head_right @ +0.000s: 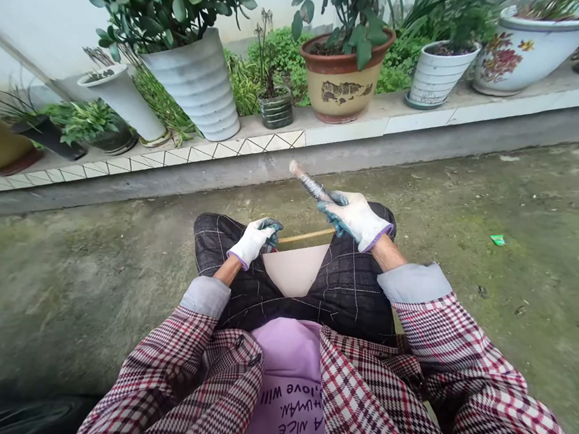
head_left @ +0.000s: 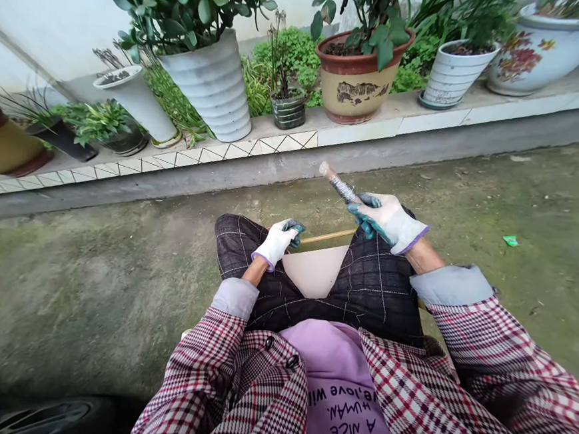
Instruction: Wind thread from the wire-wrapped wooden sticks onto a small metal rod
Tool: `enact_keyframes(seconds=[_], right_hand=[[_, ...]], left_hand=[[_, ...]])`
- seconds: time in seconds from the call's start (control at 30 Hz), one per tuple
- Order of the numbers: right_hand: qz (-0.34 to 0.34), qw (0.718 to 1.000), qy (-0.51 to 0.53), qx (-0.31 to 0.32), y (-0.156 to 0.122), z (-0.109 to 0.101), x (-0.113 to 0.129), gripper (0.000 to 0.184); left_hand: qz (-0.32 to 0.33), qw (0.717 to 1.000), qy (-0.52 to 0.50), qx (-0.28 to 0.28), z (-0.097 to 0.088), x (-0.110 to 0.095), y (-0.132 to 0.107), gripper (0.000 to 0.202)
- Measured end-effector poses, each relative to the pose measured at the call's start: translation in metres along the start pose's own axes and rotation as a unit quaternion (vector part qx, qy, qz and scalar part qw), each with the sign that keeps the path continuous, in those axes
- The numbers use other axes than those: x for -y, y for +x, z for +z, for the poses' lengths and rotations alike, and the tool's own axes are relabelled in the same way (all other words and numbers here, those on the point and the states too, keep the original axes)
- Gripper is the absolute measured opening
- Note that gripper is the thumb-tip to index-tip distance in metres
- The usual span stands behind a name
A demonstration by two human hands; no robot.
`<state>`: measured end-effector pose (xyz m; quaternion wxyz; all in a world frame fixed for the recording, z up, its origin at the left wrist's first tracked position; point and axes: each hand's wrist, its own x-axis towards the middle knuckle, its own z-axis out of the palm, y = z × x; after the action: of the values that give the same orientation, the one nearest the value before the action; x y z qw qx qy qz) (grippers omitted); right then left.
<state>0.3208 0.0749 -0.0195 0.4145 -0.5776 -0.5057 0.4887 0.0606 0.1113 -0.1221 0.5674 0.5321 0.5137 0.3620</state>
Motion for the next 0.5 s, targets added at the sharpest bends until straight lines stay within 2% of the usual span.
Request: enact_keyframes(seconds=[0.07,0.23,0.3,0.37,0.43,0.5], right_hand=[[-0.003,1.0,0.02,-0.012,-0.001,-0.002,0.002,0.032],[-0.035,0.995,0.078,-0.06,0.003,-0.011,0.001,0.036],[-0.039,0.993,0.092,-0.058,0.003,-0.013,0.001,0.036],[-0.039,0.993,0.095,-0.054,0.001,-0.012,0.001,0.036],[-0.035,0.994,0.085,-0.051,-0.001,-0.01,0.002,0.036],[-0.024,0.997,0.065,-0.039,-0.004,-0.008,0.003,0.036]], left_hand=[[0.02,1.0,-0.017,0.001,-0.005,-0.019,0.001,0.029],[0.134,0.99,-0.03,-0.031,-0.025,-0.094,0.023,0.024],[0.17,0.984,-0.021,-0.044,-0.028,-0.115,0.032,0.024],[0.153,0.988,0.022,-0.021,-0.026,-0.122,0.039,0.021],[0.112,0.99,0.078,0.02,-0.022,-0.119,0.047,0.015],[0.097,0.991,0.087,0.034,-0.017,-0.116,0.056,0.012]])
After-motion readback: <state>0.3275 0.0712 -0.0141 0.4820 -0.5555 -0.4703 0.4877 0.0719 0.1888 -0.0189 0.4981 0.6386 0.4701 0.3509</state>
